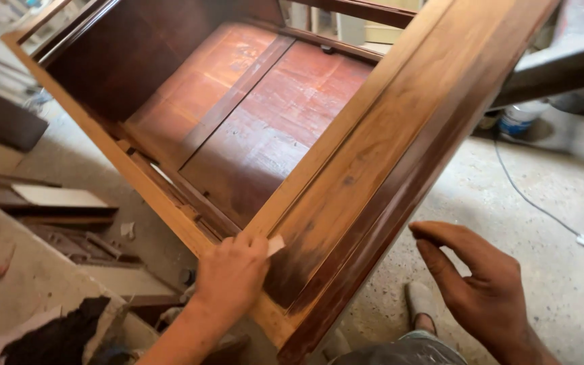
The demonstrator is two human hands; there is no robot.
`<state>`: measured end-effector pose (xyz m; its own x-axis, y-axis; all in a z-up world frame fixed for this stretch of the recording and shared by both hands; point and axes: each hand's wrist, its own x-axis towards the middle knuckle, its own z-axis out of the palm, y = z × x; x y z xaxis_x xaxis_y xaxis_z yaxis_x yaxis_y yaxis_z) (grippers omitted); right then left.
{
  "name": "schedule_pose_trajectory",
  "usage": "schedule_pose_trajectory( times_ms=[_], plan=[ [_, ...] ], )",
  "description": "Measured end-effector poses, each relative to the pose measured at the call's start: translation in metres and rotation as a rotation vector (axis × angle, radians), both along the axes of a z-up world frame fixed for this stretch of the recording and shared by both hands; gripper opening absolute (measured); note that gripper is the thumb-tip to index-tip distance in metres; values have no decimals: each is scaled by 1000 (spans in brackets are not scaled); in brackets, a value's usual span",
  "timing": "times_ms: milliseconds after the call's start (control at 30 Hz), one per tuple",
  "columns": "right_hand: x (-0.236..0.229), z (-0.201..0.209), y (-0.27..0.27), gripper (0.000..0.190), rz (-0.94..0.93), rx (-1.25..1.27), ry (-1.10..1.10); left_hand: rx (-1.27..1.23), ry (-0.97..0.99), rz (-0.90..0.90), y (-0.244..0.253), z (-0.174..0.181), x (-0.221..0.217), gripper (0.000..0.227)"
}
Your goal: Sanding the wooden frame of a cabinet using sandpaper to smooth the surface
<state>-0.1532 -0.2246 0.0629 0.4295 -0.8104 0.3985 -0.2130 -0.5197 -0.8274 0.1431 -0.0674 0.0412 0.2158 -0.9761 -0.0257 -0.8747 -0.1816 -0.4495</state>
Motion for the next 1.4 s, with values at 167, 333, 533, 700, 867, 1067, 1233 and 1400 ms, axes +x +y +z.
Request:
schedule_pose_trajectory(
  times_ms=[167, 333, 533, 700, 867, 1067, 1233, 1400],
  plan=[
    [-2, -24, -112, 31, 70, -480, 85, -50, 71, 119, 7, -17, 10, 18],
    [42, -22, -221, 19, 155, -668, 108, -81, 163, -43, -15, -23, 19, 8],
    [66, -50, -243, 28, -85, -361, 670, 20, 79, -199, 3, -10, 15, 10],
    [65, -64, -244, 25, -159, -427, 657, -1, 219, -179, -28, -19, 27, 8],
    [60, -75, -244, 24, -120, -391, 480, 152, 345, 7, -49, 5, 14, 29],
    [62, -91, -257, 23, -167, -490, 499, 42, 334, -90, -37, -3, 22, 39],
    [53, -92, -245, 24, -184, -403, 473, 21, 286, -38, -38, -5, 3, 16],
    [56, -90, -244, 23, -191, -434, 398, 40, 145, -103, -10, -2, 10, 17]
  ],
)
